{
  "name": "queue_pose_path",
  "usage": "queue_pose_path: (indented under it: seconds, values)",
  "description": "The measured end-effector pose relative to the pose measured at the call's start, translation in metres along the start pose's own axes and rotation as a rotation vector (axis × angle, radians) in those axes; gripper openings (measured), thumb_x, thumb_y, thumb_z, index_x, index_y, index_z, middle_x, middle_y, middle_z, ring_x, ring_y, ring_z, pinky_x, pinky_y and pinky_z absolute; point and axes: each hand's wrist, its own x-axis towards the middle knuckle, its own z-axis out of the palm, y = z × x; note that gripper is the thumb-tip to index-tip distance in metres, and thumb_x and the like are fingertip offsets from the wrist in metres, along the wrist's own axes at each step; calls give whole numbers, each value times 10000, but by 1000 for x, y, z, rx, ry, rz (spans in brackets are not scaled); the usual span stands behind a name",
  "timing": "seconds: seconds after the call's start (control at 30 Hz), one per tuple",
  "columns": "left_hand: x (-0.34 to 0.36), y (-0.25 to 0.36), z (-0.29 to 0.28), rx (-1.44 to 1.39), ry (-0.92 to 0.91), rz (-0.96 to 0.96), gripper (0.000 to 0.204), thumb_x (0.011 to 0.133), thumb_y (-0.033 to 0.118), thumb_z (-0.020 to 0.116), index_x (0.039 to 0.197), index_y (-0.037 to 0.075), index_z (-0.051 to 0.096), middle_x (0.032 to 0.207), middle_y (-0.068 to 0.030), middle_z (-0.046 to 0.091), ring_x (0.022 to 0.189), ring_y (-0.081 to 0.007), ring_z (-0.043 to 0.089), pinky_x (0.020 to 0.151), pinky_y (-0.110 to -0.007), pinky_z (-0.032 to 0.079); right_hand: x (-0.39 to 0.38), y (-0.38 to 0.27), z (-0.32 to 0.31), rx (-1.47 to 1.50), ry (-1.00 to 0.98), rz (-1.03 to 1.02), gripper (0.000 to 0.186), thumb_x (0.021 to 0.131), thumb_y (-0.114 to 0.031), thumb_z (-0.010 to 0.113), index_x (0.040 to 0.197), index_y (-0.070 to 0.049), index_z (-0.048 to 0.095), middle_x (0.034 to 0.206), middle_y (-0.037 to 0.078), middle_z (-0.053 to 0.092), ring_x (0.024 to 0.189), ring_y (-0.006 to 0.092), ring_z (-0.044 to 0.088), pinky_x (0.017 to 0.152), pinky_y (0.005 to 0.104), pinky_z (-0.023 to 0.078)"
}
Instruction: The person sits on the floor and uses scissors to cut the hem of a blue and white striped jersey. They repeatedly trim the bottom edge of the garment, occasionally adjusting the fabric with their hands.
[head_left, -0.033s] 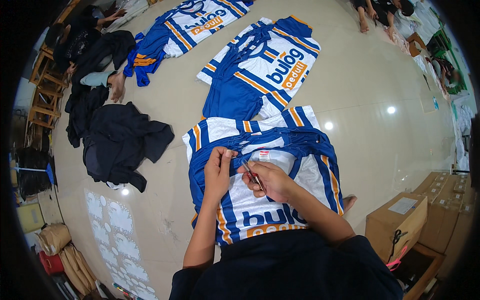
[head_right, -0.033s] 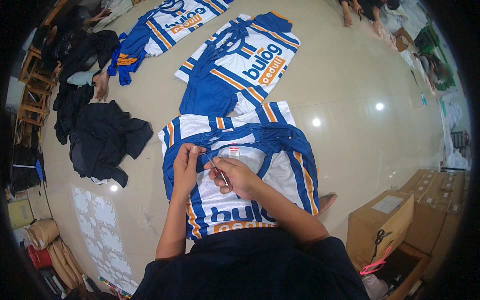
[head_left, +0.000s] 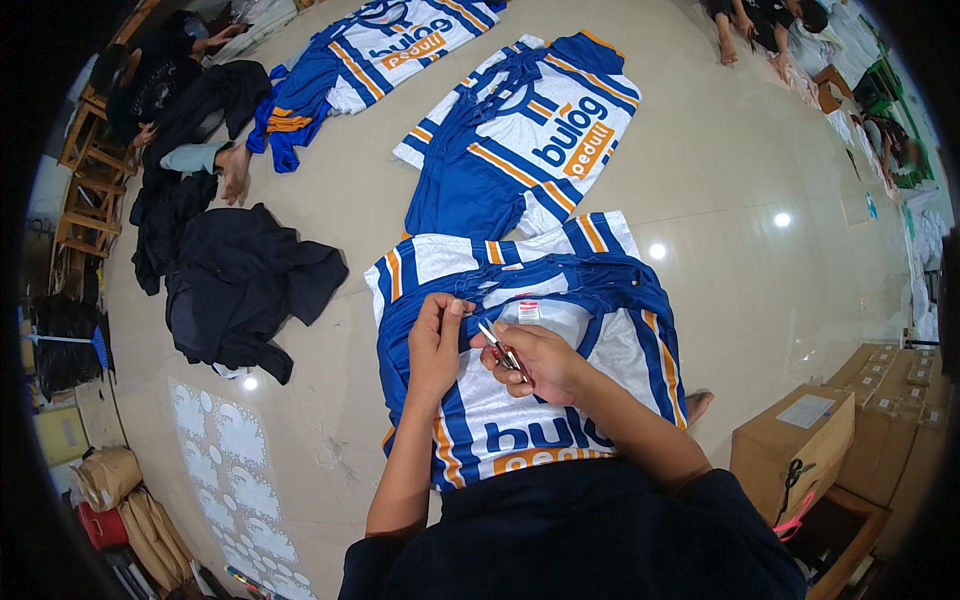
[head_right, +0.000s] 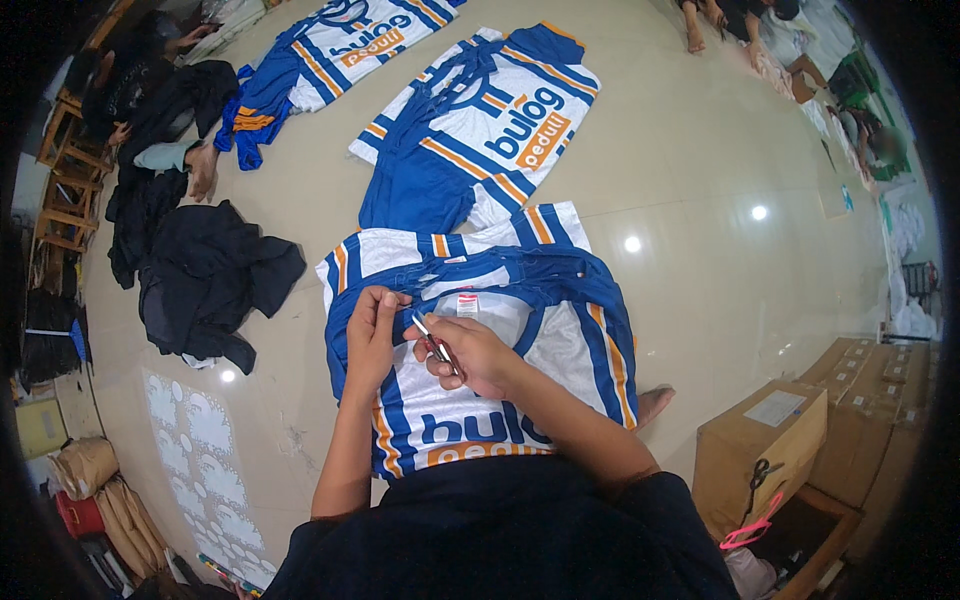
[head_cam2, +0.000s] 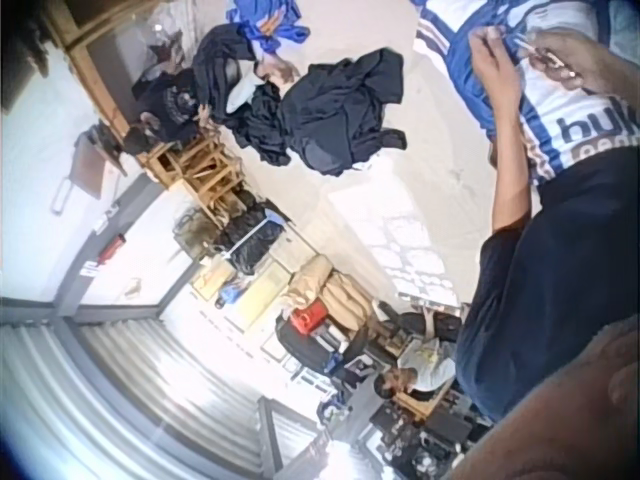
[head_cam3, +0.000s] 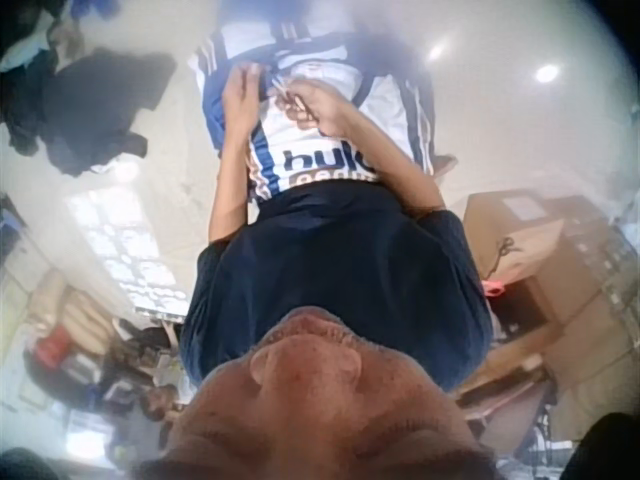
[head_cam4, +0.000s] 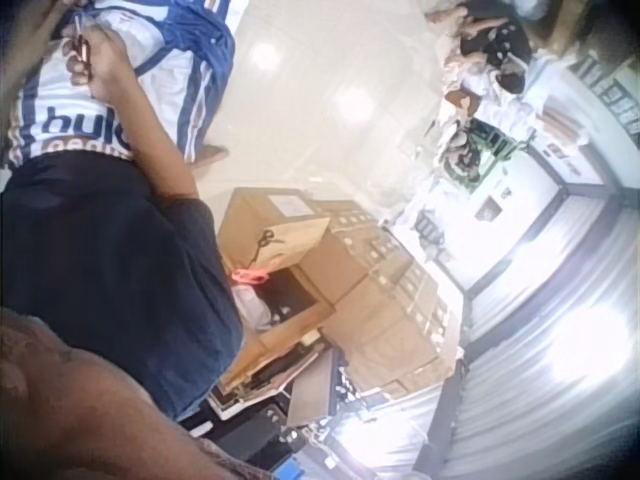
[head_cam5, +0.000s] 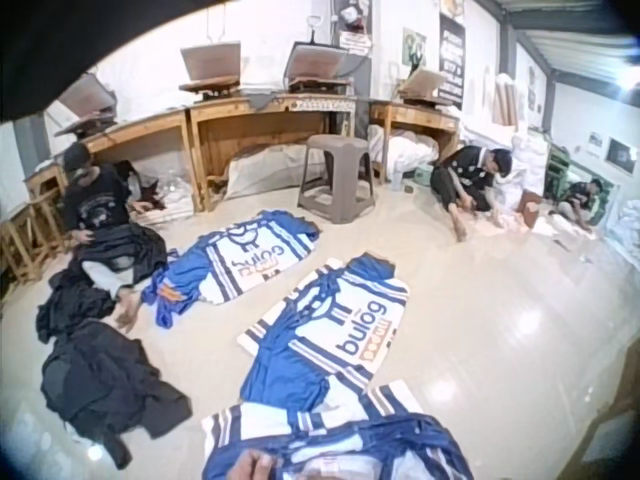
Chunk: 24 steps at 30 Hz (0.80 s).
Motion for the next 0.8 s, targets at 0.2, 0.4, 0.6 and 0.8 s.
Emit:
queue_pose_path:
  seconds: [0.2,0.4,0.6,0.8]
  values:
    - [-1,1,-1,-35,-9,-5,259,1143,253,546,1075,11,611,1042,-91,730,997,-139,661,918,-294,518,18,7,-14,155,-93,58,365,1160,-364,470,1183,-39,635,870,4,592,564,53,437,441,201,316]
    - [-2,-1,-1,-1,-6,19,264,1143,258,544,1062,17,613,1017,-84,718,983,-143,659,910,-293,517,24,11,-18,211,-89,46,333,1151,-352,494,1150,-48,629,875,3,574,558,38,404,428,185,310]
    - [-3,-1,-1,30,-9,23,250,1140,242,545,1052,19,612,997,-81,716,968,-145,660,888,-293,516,26,13,-18,216,-74,50,288,1155,-312,482,1141,-55,611,862,3,566,554,44,427,427,193,320]
    - [-3,-5,-3,17,-30,42,228,1135,223,551,1046,21,611,965,-64,703,903,-130,631,828,-281,500,27,12,-16,198,-64,49,260,1151,-291,480,1127,-66,607,860,-6,561,548,41,417,427,194,314]
